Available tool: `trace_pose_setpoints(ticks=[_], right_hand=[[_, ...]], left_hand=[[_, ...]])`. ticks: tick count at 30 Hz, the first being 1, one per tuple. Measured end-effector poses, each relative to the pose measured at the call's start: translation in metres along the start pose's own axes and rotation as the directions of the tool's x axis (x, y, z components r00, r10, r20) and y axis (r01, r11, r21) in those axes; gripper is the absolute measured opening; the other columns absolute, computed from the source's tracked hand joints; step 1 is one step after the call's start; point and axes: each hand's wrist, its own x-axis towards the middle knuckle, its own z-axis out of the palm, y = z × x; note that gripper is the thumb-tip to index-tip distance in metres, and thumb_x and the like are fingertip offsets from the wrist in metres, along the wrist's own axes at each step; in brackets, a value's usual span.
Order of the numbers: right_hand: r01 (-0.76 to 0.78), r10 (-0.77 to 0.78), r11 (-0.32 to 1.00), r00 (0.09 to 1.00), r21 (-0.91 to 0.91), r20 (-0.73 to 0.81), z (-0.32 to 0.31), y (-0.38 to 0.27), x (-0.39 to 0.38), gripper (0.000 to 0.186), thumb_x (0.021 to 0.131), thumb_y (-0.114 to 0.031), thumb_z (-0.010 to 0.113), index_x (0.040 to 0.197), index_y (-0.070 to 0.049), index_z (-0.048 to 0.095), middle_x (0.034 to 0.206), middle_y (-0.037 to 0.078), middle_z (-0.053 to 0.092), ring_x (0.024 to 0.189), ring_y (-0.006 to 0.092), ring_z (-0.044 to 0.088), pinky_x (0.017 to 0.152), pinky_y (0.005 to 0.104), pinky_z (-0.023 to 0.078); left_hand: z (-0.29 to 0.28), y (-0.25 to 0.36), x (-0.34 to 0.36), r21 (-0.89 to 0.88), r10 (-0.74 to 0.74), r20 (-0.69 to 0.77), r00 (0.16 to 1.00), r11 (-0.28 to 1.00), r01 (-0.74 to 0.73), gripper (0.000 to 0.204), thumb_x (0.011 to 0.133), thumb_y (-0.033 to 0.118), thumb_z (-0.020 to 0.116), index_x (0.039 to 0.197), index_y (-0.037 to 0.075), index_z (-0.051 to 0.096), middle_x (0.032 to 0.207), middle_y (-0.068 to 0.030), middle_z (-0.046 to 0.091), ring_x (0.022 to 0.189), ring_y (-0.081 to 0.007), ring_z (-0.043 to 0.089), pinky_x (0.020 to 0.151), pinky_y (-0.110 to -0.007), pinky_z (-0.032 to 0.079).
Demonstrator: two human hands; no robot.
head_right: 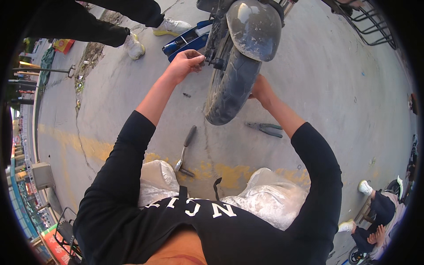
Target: The person sits on the ground and uses a hammer and pliers to adjust components on a motorcycle wheel. They then lift the wheel and attach it to the front of a motorcycle, securing it with a wrench.
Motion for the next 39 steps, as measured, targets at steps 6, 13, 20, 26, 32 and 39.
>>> trace_pose_setpoints(ticks=[6, 13, 20, 26, 32, 39], right_hand=[[0.029, -0.023, 0.997, 0.996, -0.066, 0.088, -0.007, 0.012, 0.021, 0.03, 0.092, -0.028, 0.061, 0.108, -0.002, 0.064, 0.091, 0.006, 0.068, 0.081, 0.0145, 0.062, 0.069, 0.0316, 0.052], [0.084, -0.073, 0.986, 0.994, -0.144, 0.077, -0.007, 0.031, 0.04, 0.029, 0.093, -0.028, 0.058, 0.098, -0.001, 0.064, 0.082, 0.005, 0.065, 0.073, 0.0134, 0.058, 0.065, 0.0301, 0.048], [0.103, -0.095, 0.985, 0.994, -0.141, 0.063, -0.007, 0.042, 0.048, 0.036, 0.096, -0.033, 0.055, 0.098, 0.001, 0.063, 0.086, 0.006, 0.066, 0.072, 0.0142, 0.059, 0.065, 0.0305, 0.05], [0.036, -0.024, 0.98, 0.998, -0.198, 0.062, -0.004, 0.021, 0.033, 0.045, 0.098, -0.04, 0.051, 0.102, 0.003, 0.063, 0.093, 0.007, 0.067, 0.074, 0.0144, 0.061, 0.067, 0.0311, 0.051], [0.024, -0.009, 0.979, 0.997, -0.204, 0.073, -0.003, 0.01, 0.026, 0.047, 0.098, -0.041, 0.051, 0.101, 0.004, 0.063, 0.093, 0.007, 0.067, 0.074, 0.0142, 0.061, 0.066, 0.0308, 0.052], [0.029, -0.012, 0.98, 0.996, -0.199, 0.083, -0.007, 0.012, 0.027, 0.047, 0.098, -0.041, 0.051, 0.102, 0.004, 0.063, 0.094, 0.007, 0.068, 0.074, 0.0145, 0.061, 0.065, 0.0307, 0.052]], left_hand=[[0.001, -0.001, 0.002, -0.049, 0.026, 0.02, 0.999, 0.999, -0.025, 0.015, 0.091, 0.009, 0.071, 0.1, -0.001, 0.064, 0.089, -0.0072, 0.066, 0.078, -0.0168, 0.066, 0.074, -0.031, 0.054], [-0.002, 0.006, 0.001, 0.196, 0.154, 0.082, 0.985, 0.966, -0.167, 0.018, 0.089, 0.004, 0.071, 0.104, -0.002, 0.063, 0.1, -0.0123, 0.069, 0.087, -0.0203, 0.07, 0.078, -0.031, 0.055], [0.003, 0.0, 0.002, 0.003, 0.127, 0.011, 0.992, 0.992, -0.127, 0.024, 0.09, 0.014, 0.073, 0.104, -0.003, 0.063, 0.094, -0.0113, 0.07, 0.083, -0.02, 0.071, 0.072, -0.031, 0.055], [0.004, 0.005, 0.003, 0.184, -0.083, -0.074, 0.994, 0.978, 0.096, 0.026, 0.092, 0.023, 0.073, 0.094, -0.001, 0.064, 0.082, -0.0084, 0.067, 0.064, -0.0155, 0.065, 0.058, -0.028, 0.049], [-0.004, 0.008, 0.009, 0.324, 0.017, 0.051, 0.999, 0.945, -0.033, 0.026, 0.09, 0.022, 0.074, 0.092, -0.002, 0.065, 0.08, -0.0065, 0.067, 0.061, -0.014, 0.063, 0.055, -0.029, 0.046], [0.015, 0.023, -0.009, 0.467, 0.069, -0.077, 0.995, 0.884, -0.025, 0.029, 0.095, 0.03, 0.068, 0.097, 0.001, 0.064, 0.087, -0.0079, 0.069, 0.076, -0.0143, 0.07, 0.055, -0.027, 0.043]])
